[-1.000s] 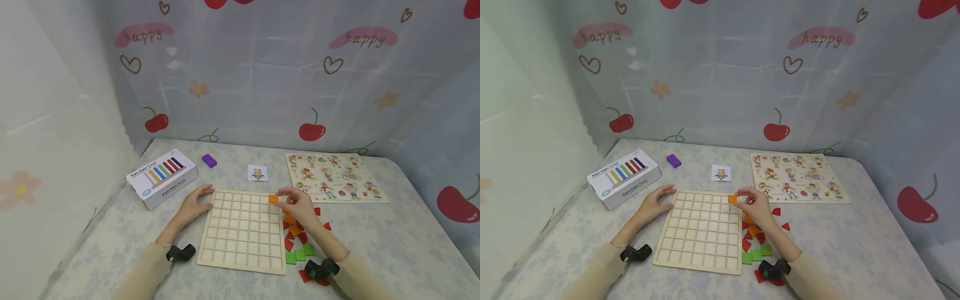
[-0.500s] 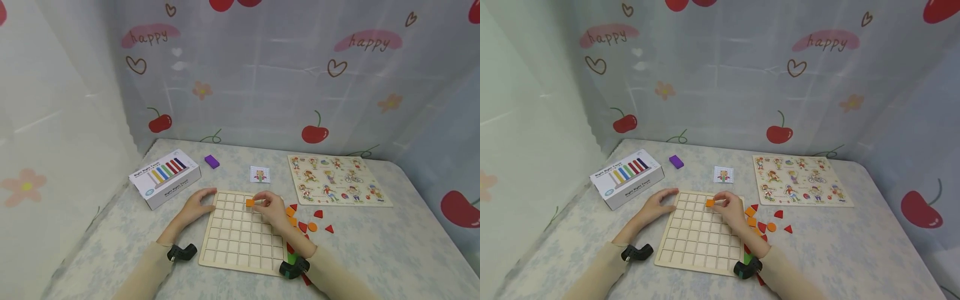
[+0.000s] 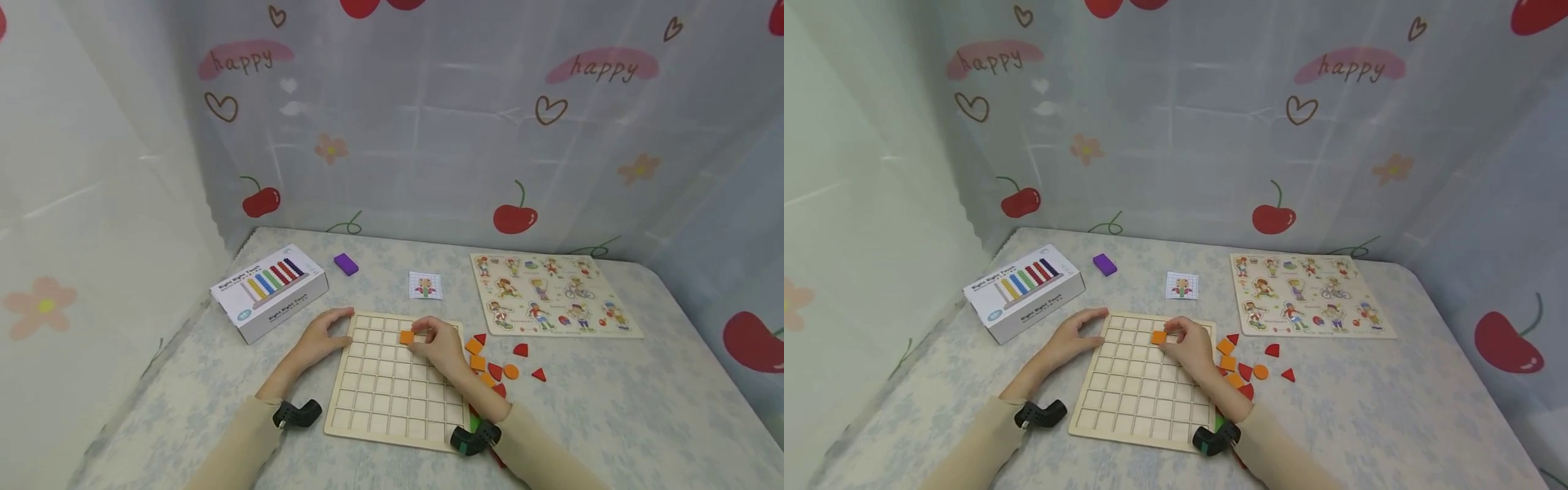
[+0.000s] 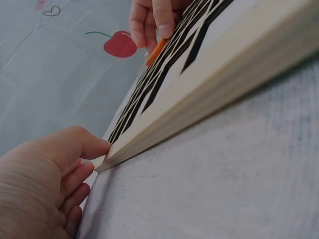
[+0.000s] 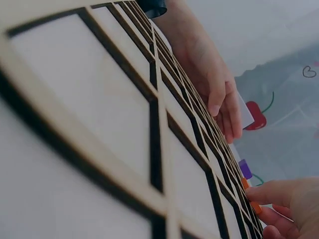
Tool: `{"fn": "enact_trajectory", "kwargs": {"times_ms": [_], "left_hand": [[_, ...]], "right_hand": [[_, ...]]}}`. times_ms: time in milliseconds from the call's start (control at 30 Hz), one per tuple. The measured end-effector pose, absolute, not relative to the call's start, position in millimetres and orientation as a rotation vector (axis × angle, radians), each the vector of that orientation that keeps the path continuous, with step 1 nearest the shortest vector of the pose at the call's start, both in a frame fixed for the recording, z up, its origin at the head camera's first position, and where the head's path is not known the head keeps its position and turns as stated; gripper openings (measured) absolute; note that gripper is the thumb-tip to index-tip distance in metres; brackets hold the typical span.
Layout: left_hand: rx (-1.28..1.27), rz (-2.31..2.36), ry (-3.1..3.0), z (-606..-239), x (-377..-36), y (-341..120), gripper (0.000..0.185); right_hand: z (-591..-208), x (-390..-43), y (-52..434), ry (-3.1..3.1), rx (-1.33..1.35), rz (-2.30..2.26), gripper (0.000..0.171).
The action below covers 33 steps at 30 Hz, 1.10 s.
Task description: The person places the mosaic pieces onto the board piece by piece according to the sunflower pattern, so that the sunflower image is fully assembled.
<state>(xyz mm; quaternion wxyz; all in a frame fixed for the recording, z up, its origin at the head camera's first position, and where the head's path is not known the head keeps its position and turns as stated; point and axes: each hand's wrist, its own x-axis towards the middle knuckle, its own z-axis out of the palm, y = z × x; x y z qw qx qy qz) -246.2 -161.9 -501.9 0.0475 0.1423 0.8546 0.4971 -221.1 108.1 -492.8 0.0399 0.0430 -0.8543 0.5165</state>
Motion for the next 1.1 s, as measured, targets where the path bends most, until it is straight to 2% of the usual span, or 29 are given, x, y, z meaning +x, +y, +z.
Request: {"fn": "enact_trajectory", "kwargs": {"times_ms": [567,967,1100], "left_hand": [[0.457,1.536,2.595,-506,-249,-164,0.059],[0.456,1.528,2.612,-507,-249,-161,0.060],[0.475,1.535,2.614,-507,-248,-160,0.060]], "right_hand": [[-494,-219,109,-2.629,0.197,1.578,0.027],[-483,-219,112,-2.567,0.125,1.728,0.015],[-471,-221,122,-2.540,0.132,1.758,0.015]]}}
